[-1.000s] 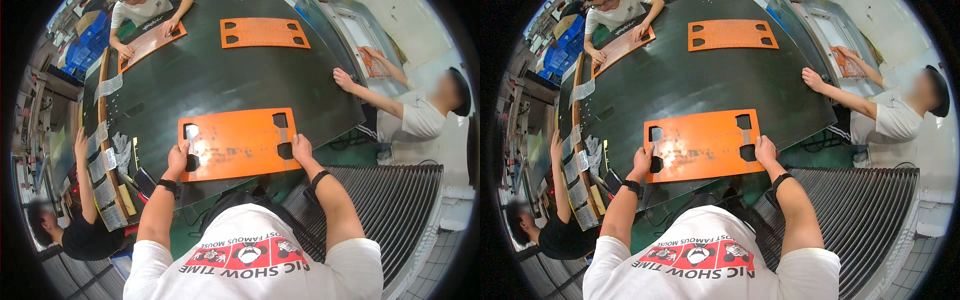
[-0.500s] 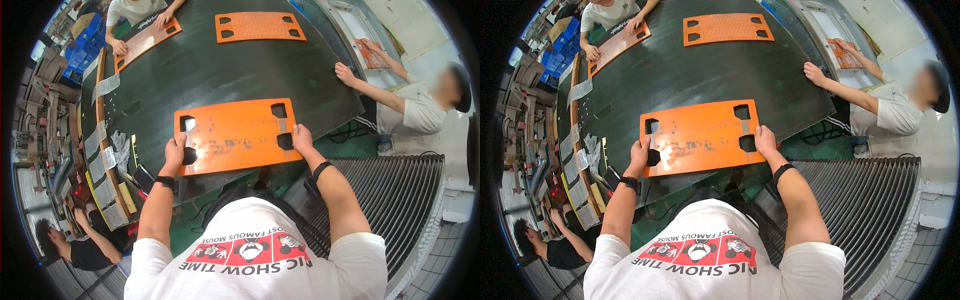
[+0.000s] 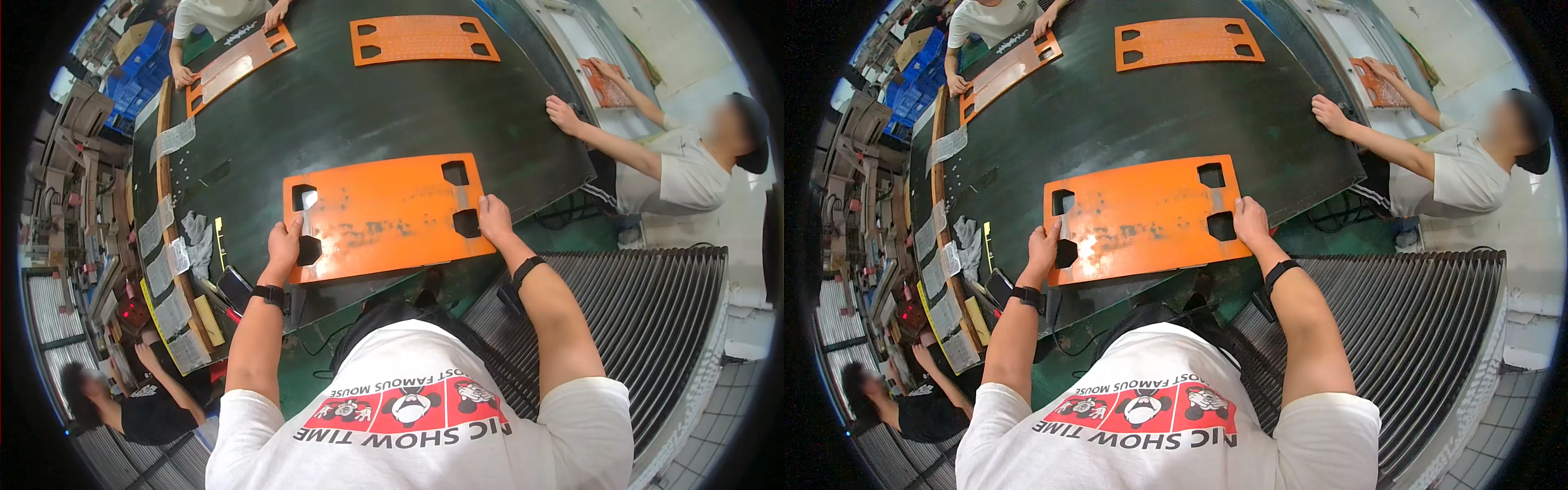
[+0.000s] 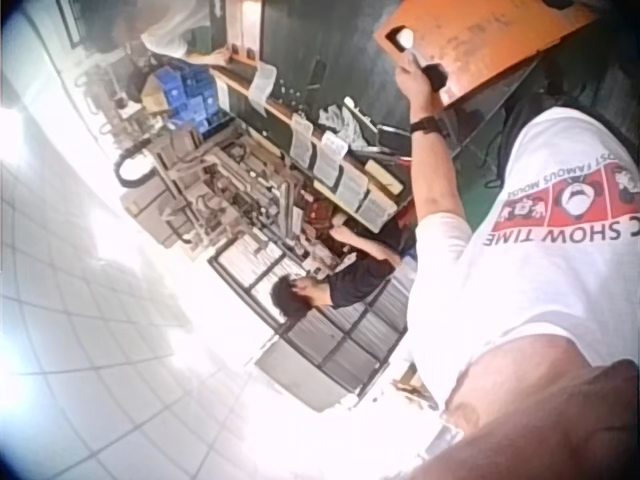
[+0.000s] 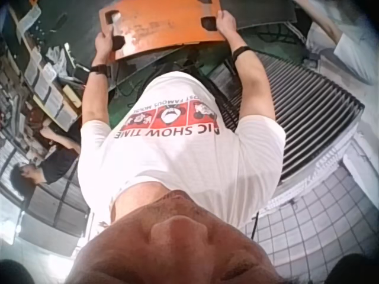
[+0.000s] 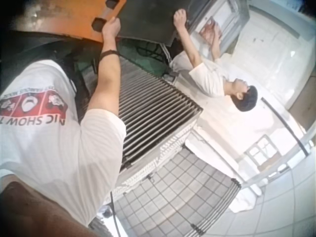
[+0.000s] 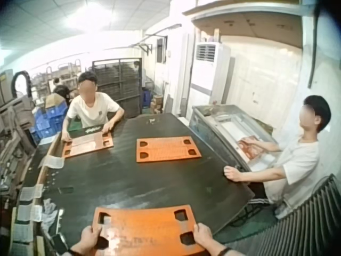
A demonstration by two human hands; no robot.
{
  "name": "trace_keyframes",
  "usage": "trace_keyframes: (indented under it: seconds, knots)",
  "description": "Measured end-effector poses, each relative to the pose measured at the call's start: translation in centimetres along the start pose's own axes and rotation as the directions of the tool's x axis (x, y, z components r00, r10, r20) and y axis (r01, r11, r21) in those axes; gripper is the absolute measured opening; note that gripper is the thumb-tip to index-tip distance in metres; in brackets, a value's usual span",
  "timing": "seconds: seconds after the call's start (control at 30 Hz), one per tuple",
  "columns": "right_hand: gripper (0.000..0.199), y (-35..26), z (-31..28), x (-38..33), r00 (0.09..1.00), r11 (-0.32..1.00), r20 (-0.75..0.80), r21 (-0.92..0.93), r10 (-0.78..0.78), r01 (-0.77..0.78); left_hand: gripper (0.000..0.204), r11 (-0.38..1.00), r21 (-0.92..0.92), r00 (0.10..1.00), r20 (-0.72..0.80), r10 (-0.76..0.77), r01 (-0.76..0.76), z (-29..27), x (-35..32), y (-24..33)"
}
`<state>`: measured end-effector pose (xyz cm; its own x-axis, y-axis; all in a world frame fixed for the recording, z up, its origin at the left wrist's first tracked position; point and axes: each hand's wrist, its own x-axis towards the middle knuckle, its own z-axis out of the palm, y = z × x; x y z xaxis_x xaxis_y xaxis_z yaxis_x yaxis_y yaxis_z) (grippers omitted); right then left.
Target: The worker is placing metal mesh sheets onto orange frames and then loading them into a large drying rack on a production line.
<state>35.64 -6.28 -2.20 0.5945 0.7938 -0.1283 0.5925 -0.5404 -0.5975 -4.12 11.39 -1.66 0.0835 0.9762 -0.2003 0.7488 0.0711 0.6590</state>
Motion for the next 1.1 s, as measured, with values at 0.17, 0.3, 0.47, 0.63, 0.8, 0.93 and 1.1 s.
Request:
trace_keyframes:
  seconds: [0.17,0.3,0.47,0.63,0.8,0.93,1.1]
  knots:
    - [0.033,-1.2,-1.4,0.3,0.999,0.999,-0.026,-0.012,-0.047,0.047,0.049,0.997,-0.081,1.0,-0.016,-0.011,0.009,-1.4,0.0,-0.6]
    - [0.033,-1.5,-3.5,0.9,0.984,0.99,-0.134,0.063,-0.119,0.129,0.037,0.902,-0.428,0.996,0.078,-0.031,0.062,-4.0,-1.7,4.0]
    - [0.031,-2.8,-7.3,1.6,0.874,0.962,-0.476,0.179,-0.099,0.207,0.021,0.674,-0.733,0.971,0.084,0.224,-0.092,-8.7,-5.5,13.6]
    - [0.076,-8.6,-11.3,-1.2,0.983,0.117,0.147,0.98,0.115,-0.16,0.013,0.136,0.07,0.109,-0.301,0.948,-0.988,-8.8,-8.4,19.5]
    - [0.052,-6.9,-12.8,-5.7,0.956,-0.162,0.275,0.943,-0.105,-0.289,0.023,-0.272,0.142,-0.295,-0.179,0.939,-0.952,-4.6,-7.7,24.8]
    - [0.048,-5.3,-12.4,-5.4,0.943,-0.255,0.325,0.907,-0.075,-0.334,0.033,-0.154,0.059,-0.157,-0.047,0.986,-0.986,-2.6,-5.8,25.8]
    - [0.035,-1.5,-10.9,-2.1,0.978,-0.346,0.2,0.924,0.066,-0.166,0.038,0.42,0.066,0.406,-0.159,0.9,-0.905,-2.5,-5.7,18.9]
